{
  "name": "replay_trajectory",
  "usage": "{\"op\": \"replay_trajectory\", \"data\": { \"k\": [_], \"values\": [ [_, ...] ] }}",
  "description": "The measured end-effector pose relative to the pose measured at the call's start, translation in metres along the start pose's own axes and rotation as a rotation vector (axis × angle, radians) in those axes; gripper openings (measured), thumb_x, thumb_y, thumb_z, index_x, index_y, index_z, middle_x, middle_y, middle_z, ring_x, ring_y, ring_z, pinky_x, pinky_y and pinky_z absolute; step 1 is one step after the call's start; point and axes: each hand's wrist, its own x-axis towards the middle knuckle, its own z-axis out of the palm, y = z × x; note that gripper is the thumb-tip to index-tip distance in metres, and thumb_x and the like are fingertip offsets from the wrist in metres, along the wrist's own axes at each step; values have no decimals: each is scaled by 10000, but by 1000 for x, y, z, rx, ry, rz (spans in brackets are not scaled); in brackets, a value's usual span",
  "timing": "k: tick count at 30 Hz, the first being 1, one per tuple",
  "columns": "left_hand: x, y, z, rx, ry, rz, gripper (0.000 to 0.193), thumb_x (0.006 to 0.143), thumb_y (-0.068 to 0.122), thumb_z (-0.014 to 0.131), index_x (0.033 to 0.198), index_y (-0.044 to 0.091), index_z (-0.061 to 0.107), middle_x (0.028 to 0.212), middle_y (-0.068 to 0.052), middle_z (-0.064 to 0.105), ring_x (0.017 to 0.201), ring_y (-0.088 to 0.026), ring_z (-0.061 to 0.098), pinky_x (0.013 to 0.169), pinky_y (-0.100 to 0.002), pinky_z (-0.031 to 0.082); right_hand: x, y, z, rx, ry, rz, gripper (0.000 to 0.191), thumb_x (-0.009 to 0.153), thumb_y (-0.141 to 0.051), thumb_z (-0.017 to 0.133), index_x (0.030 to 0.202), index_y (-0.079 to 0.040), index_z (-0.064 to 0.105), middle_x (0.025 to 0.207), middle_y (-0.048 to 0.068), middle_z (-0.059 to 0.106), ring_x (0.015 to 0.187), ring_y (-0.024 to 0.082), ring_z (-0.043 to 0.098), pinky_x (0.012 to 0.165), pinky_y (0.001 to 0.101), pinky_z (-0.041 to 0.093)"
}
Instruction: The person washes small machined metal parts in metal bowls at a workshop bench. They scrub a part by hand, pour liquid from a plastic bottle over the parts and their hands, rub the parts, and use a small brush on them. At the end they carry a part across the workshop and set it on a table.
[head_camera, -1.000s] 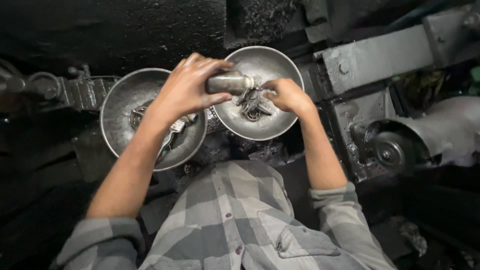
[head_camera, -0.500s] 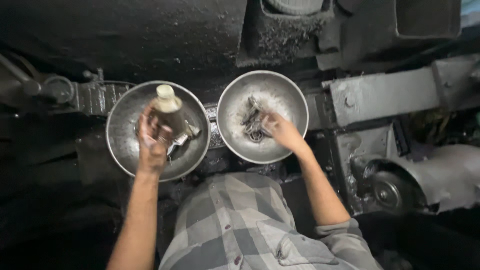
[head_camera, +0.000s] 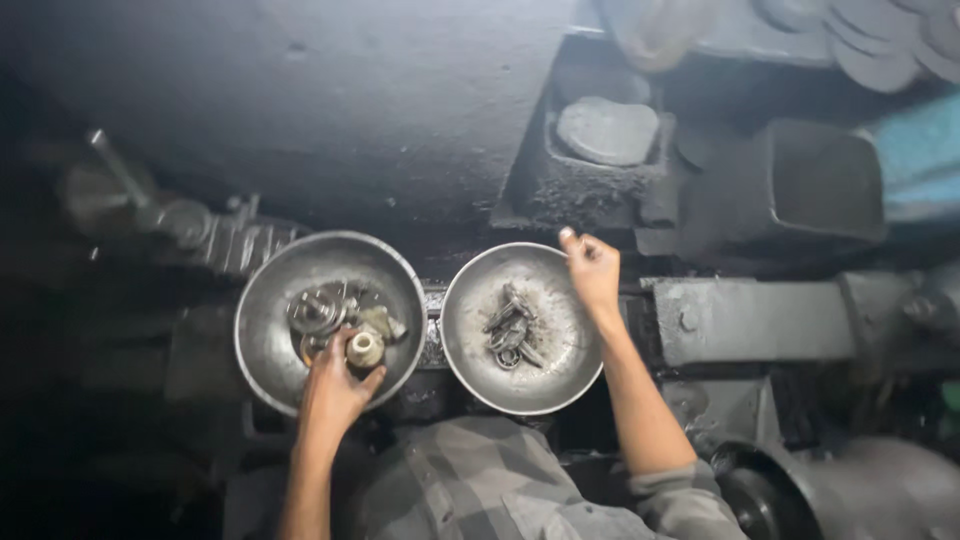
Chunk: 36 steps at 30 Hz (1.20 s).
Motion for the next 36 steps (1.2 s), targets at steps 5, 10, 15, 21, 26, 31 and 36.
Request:
{"op": "replay_trajectory", "data": {
  "k": [5, 10, 15, 21, 26, 31, 36],
  "values": [
    [-19, -10, 22, -14, 83, -16, 693, 757, 222, 840, 1354, 70, 522, 1321, -204, 609, 1179, -401, 611, 996, -467, 501, 22, -39, 18, 17, -326, -391, 371, 922, -213, 745, 1200, 10, 642, 1082, 55, 696, 993, 115, 659, 798, 273, 529],
    [-30, -13, 11, 39, 132, -59, 741, 754, 263, 837, 1385, 70, 500, 1347, -209, 594, 1177, -409, 608, 967, -480, 512, -11, -76, 51, 262, -482, -327, 251, 1049, -116, 639, 1275, -9, 626, 1014, 83, 736, 919, 103, 663, 841, 251, 538],
    [-4, -38, -64, 329, -99, -260, 562, 793, 450, 813, 1261, 181, 657, 1099, -154, 718, 1025, -349, 694, 888, -487, 560, -34, -65, 67, 327, -307, -53, 203, 1065, -126, 626, 1239, -31, 667, 898, 92, 707, 592, 86, 530, 499, 234, 423],
    [108, -127, -192, 402, 318, 2, 326, 826, 402, 748, 961, 105, 765, 1004, -203, 730, 978, -401, 684, 838, -524, 542, -13, -14, 26, 240, 144, -130, 123, 1121, -98, 653, 1205, -17, 690, 891, 26, 672, 676, 60, 581, 542, 195, 403],
    [214, -165, -227, 358, 579, 56, 292, 956, 381, 674, 1084, 135, 765, 1123, -175, 742, 1083, -425, 664, 949, -508, 535, -34, 31, -14, 304, 194, -113, 126, 1133, -65, 656, 1233, 2, 622, 816, 26, 640, 690, 55, 564, 585, 179, 419],
    [289, -164, -216, 294, 278, -81, 434, 817, 513, 745, 1032, 136, 761, 1020, -176, 738, 1012, -387, 695, 888, -490, 547, -95, 14, -20, 133, 313, 137, 174, 1093, -76, 658, 1262, -33, 651, 859, 27, 647, 639, 63, 544, 527, 195, 410],
    [281, -171, -227, 235, 621, -71, 346, 834, 365, 835, 1006, 73, 765, 973, -215, 740, 941, -387, 712, 791, -459, 563, -129, -28, -2, 191, 308, 109, 147, 1089, -76, 677, 1231, -38, 668, 886, 31, 659, 694, 57, 586, 580, 189, 456]
  ]
}}
